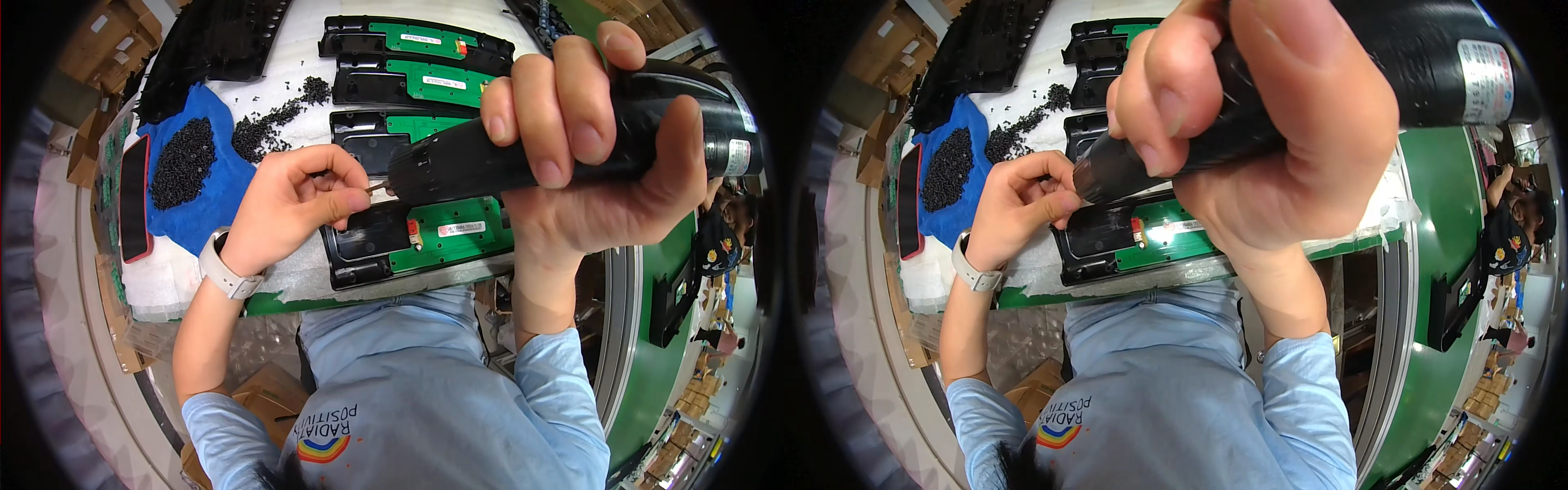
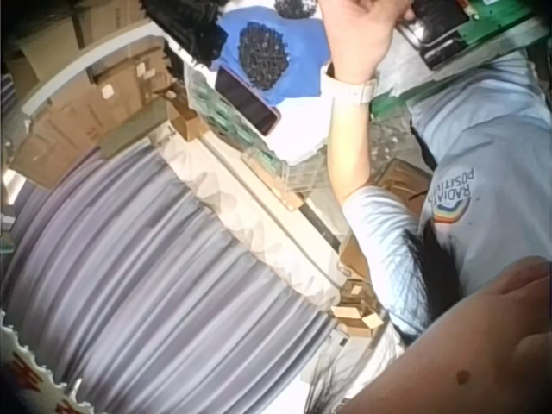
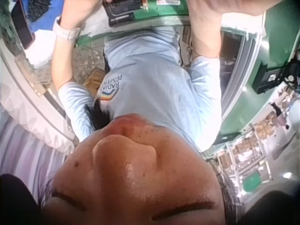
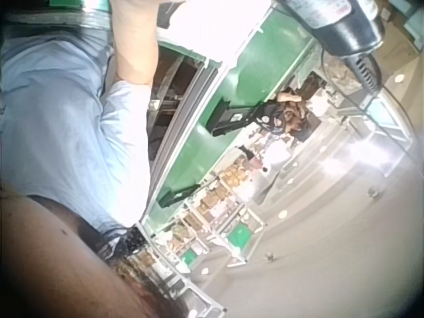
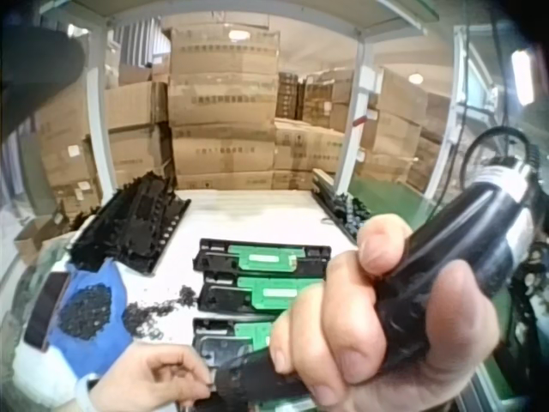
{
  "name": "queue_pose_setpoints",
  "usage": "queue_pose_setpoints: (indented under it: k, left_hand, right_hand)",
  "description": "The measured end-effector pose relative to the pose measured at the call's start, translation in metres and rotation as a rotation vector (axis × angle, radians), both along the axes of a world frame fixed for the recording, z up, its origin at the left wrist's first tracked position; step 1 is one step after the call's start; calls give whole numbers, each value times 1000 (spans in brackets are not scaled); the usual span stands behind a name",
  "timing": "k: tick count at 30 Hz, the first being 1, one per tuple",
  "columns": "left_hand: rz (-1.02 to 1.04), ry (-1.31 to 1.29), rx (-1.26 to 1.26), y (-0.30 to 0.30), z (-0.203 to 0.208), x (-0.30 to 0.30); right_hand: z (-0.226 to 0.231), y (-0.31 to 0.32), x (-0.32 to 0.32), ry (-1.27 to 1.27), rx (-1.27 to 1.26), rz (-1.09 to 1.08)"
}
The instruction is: Assembling electronic components by attaching circuit boards to plastic housings using an electric screwdriver.
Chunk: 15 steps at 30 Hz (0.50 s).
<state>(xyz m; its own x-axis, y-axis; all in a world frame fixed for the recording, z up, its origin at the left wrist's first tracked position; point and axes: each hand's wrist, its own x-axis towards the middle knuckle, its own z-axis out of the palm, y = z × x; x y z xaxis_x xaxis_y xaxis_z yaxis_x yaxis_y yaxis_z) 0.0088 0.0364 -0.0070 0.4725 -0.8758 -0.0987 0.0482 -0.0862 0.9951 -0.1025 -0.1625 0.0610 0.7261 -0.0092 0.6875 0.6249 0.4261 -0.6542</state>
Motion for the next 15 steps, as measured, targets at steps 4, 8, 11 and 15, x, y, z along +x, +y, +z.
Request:
queue_pose_setpoints:
  k: [4, 8, 11, 15]
  left_hand:
    - [-87, -9, 17, 0, 2, 1]
    - [-123, -68, 62, 1, 2, -1]
    - [-137, -146, 13, 1, -2, -7]
    - [-145, -310, 39, -1, -6, -8]
  right_hand:
    - [-2, 11, -4, 53, 170, 60]
    - [-4, 21, -6, 123, 360, 42]
    - [-6, 24, -5, 172, 398, -21]
    - [-7, 28, -3, 234, 450, -124]
